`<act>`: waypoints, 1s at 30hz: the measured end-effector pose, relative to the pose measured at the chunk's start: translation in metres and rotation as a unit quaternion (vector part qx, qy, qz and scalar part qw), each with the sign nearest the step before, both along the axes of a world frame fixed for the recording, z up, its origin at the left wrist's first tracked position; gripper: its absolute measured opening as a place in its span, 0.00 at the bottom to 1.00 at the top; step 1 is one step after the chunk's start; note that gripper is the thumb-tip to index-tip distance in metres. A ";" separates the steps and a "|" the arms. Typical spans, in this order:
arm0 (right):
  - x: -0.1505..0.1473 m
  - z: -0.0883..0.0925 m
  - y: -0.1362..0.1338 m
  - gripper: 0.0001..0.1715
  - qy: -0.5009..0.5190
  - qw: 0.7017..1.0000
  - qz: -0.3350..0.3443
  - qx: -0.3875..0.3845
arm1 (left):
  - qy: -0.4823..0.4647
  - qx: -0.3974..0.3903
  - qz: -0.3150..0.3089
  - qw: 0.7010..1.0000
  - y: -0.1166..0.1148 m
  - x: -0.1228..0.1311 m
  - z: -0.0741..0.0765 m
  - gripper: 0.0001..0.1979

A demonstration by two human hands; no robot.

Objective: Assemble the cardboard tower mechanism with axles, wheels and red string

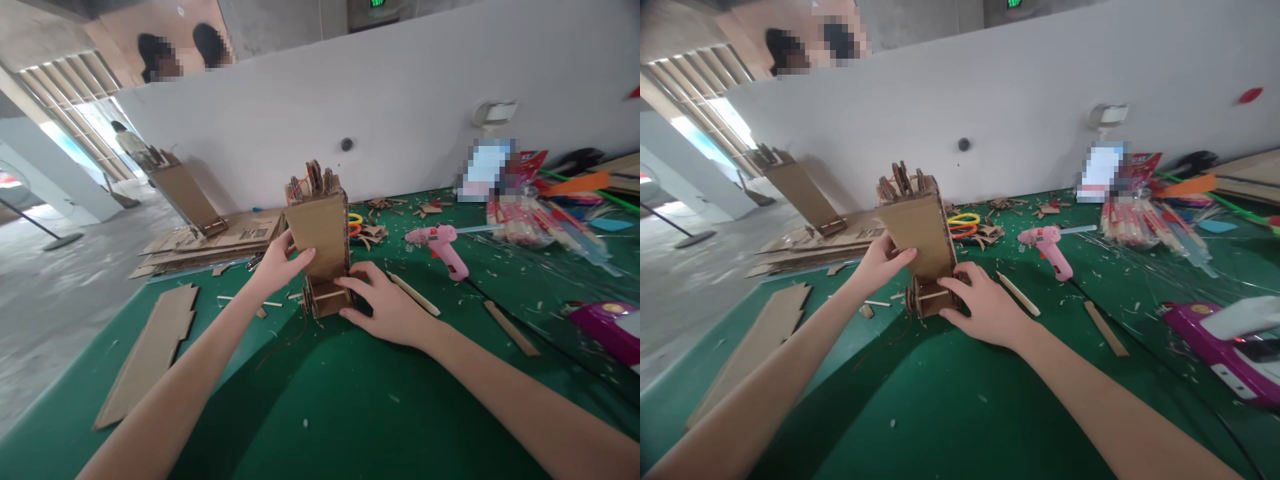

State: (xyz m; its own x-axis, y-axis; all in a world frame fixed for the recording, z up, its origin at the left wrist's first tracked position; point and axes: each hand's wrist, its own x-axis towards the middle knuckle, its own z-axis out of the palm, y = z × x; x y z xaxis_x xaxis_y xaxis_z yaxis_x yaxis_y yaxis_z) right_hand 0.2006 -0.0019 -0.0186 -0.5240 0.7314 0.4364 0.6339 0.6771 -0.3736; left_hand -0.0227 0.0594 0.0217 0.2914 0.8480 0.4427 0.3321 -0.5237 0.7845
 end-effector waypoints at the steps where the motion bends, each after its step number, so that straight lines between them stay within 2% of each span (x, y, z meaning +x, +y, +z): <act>1: -0.001 -0.001 0.001 0.22 -0.006 1.000 -0.009 0.011 | 0.001 0.004 0.001 1.000 0.000 0.001 0.000 0.19; 3: -0.003 -0.002 0.002 0.19 -0.015 0.999 -0.025 0.029 | 0.007 0.006 0.004 1.000 -0.001 0.002 0.000 0.19; 7: -0.004 -0.001 0.002 0.18 -0.027 0.997 -0.047 0.061 | 0.034 0.008 0.018 0.999 -0.005 0.004 0.003 0.19; 13: -0.009 -0.002 0.002 0.15 -0.051 0.989 -0.109 0.086 | 0.099 0.049 0.079 0.991 -0.016 0.013 0.009 0.17; 23: -0.006 -0.008 0.009 0.16 -0.047 0.989 -0.102 0.100 | 0.157 0.103 0.159 0.969 -0.027 0.019 0.005 0.15; 30: -0.005 -0.009 0.011 0.17 -0.028 0.993 -0.081 0.083 | 0.174 0.109 0.178 0.962 -0.029 0.020 0.007 0.15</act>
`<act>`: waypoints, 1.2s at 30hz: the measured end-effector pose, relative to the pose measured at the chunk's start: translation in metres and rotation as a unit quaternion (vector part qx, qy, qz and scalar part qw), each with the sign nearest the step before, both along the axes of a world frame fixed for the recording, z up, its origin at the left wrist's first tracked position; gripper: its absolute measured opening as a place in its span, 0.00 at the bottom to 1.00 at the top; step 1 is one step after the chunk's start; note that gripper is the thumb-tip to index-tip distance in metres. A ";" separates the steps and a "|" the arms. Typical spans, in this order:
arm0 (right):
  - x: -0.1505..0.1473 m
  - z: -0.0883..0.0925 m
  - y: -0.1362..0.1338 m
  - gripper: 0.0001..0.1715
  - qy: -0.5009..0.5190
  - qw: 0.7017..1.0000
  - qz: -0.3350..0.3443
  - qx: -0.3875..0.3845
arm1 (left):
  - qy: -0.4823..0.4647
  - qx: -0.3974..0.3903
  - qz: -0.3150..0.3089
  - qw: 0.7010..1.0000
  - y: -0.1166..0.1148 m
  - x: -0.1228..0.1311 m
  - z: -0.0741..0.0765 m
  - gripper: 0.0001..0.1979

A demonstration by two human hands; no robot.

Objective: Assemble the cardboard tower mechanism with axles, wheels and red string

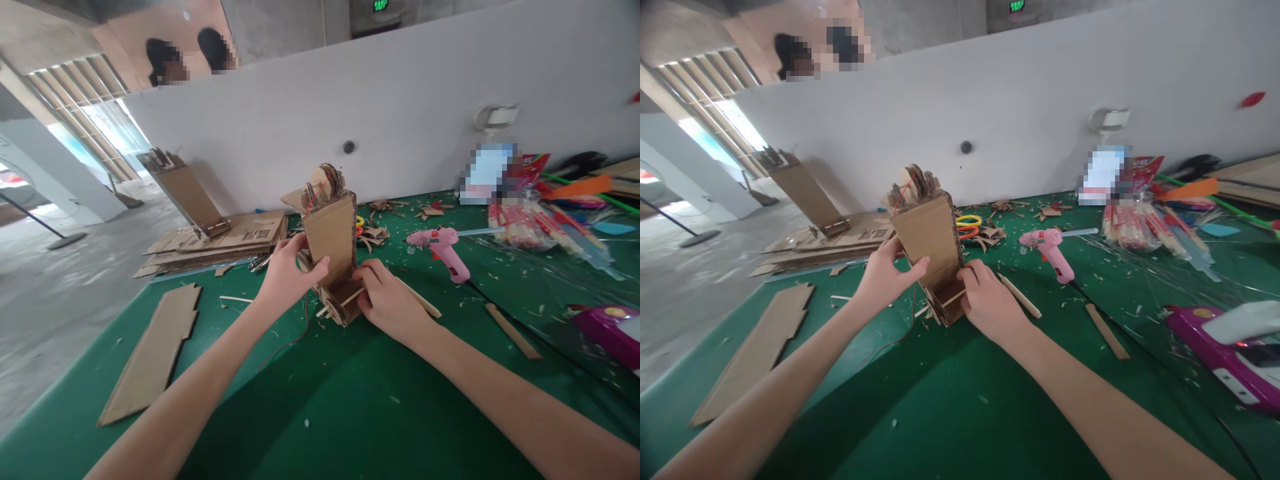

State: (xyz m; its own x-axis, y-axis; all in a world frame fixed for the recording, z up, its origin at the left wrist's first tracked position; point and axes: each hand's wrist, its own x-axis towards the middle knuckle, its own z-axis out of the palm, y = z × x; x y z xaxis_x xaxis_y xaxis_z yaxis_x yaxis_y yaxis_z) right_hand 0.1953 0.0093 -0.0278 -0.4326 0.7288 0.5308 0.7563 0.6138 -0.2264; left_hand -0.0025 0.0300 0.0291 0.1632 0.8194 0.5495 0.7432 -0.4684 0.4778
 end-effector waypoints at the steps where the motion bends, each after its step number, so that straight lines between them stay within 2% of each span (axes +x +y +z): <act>1: 0.000 0.000 0.000 0.17 0.008 1.000 0.003 -0.003 | 0.003 0.004 0.002 1.000 0.000 0.000 0.000 0.14; 8: 0.002 0.002 0.000 0.18 0.050 0.998 0.028 -0.016 | 0.040 0.033 0.025 0.998 -0.007 0.003 0.004 0.13; 13: 0.009 0.005 0.002 0.19 0.057 0.995 0.055 -0.061 | 0.079 0.037 0.035 0.996 -0.010 0.002 0.009 0.14; 18: 0.018 0.000 0.010 0.22 0.105 0.990 0.069 -0.059 | 0.151 0.073 0.046 0.985 -0.015 0.000 0.019 0.19; 21: 0.022 -0.004 0.014 0.20 0.107 0.993 0.046 -0.035 | 0.146 0.061 0.019 0.987 -0.017 -0.004 0.025 0.19; 24: 0.023 -0.004 0.016 0.18 0.097 0.994 0.034 -0.037 | 0.085 0.046 -0.014 0.995 -0.013 -0.009 0.025 0.18; 27: 0.023 -0.003 0.015 0.19 0.114 0.992 0.037 -0.049 | 0.010 0.051 -0.071 0.996 -0.005 -0.013 0.019 0.28; 29: 0.023 -0.002 0.014 0.20 0.127 0.990 0.036 -0.055 | -0.013 -0.003 -0.139 0.990 -0.001 -0.014 0.013 0.34; 31: 0.023 -0.001 0.014 0.20 0.127 0.989 0.031 -0.063 | -0.019 -0.073 -0.179 0.981 0.001 -0.013 0.009 0.37; 33: 0.023 0.000 0.015 0.20 0.119 0.991 0.022 -0.064 | -0.008 -0.098 -0.171 0.980 0.000 -0.011 0.006 0.34; 36: 0.022 -0.002 0.016 0.20 0.099 0.993 -0.003 -0.056 | 0.043 -0.057 -0.132 0.989 -0.004 -0.007 0.005 0.23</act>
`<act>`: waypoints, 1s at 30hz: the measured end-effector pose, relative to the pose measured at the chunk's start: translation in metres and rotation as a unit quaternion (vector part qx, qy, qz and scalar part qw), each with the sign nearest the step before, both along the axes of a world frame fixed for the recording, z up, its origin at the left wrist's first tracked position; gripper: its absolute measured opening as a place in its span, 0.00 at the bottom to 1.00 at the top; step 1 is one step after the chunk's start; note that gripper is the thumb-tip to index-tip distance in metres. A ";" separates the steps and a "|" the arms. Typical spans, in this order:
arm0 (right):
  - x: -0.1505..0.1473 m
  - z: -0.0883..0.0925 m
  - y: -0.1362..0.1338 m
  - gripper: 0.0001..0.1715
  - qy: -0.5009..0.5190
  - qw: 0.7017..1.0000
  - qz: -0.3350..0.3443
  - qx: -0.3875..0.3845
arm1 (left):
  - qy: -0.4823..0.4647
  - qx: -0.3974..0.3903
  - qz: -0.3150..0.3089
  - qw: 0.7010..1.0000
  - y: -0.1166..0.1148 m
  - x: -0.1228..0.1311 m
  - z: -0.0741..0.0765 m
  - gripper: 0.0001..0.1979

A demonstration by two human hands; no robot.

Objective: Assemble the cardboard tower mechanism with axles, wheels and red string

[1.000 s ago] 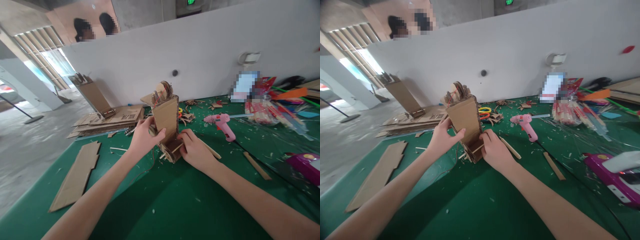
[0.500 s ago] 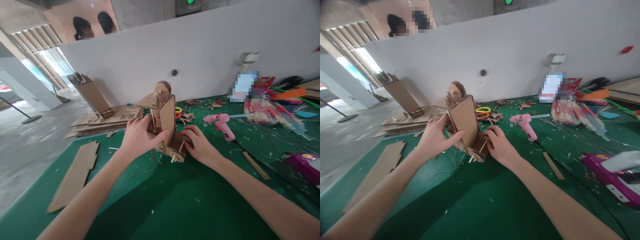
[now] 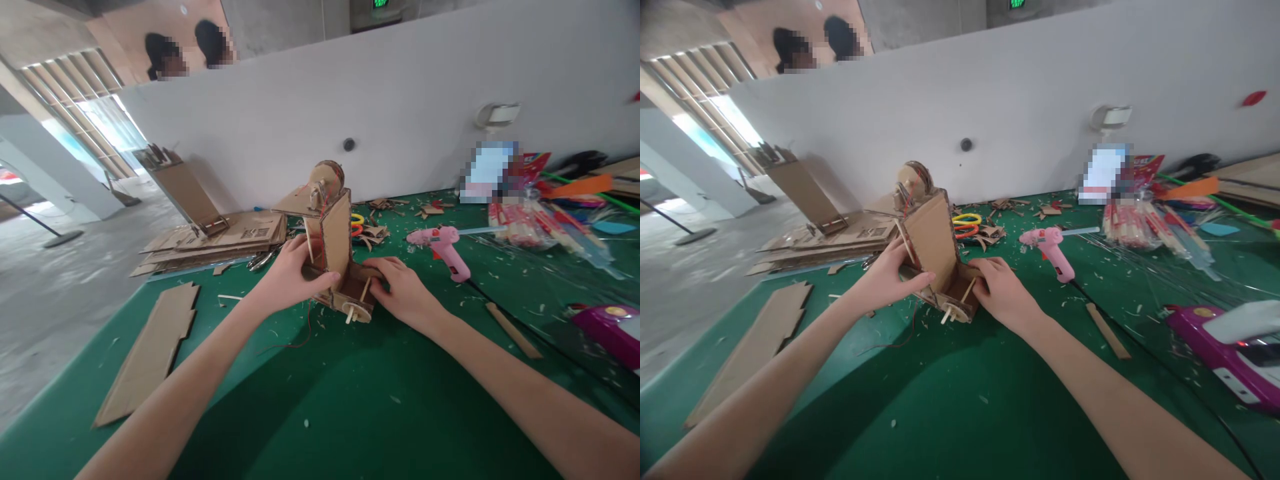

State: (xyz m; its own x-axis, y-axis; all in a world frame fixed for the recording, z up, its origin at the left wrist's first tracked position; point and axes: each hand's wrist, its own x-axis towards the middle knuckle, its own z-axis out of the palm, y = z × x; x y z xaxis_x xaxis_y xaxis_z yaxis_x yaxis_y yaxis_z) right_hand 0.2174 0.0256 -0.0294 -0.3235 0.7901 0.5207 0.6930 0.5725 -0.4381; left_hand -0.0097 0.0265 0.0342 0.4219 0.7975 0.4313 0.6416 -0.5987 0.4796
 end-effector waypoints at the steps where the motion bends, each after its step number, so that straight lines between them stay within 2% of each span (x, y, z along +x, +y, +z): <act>1: 0.000 -0.001 0.001 0.19 -0.005 1.000 -0.009 0.003 | 0.015 0.017 0.006 1.000 -0.001 0.001 0.000 0.20; 8: -0.004 -0.003 0.000 0.20 -0.010 1.000 -0.014 0.021 | 0.077 0.058 0.025 0.995 -0.003 0.003 0.007 0.18; 17: 0.001 -0.001 0.001 0.23 -0.032 0.996 0.068 0.038 | 0.117 0.073 0.024 0.990 -0.012 0.003 0.023 0.19; 21: 0.000 -0.004 0.004 0.24 -0.041 0.995 0.081 0.040 | 0.139 0.076 0.058 0.986 -0.016 0.006 0.024 0.22; 26: -0.001 -0.007 0.006 0.24 -0.041 0.995 0.084 0.038 | 0.144 0.071 0.064 0.985 -0.018 0.008 0.024 0.22; 30: 0.002 0.003 0.001 0.30 -0.051 0.995 0.086 0.027 | 0.139 0.056 0.059 0.987 -0.017 0.006 0.026 0.22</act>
State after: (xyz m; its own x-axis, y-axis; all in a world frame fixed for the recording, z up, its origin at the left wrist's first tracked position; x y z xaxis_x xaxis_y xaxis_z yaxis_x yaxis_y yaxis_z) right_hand 0.2195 0.0269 -0.0265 -0.5051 0.6903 0.5180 0.6213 0.7074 -0.3369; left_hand -0.0035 0.0090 0.0597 0.4428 0.8026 0.3996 0.8079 -0.5505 0.2104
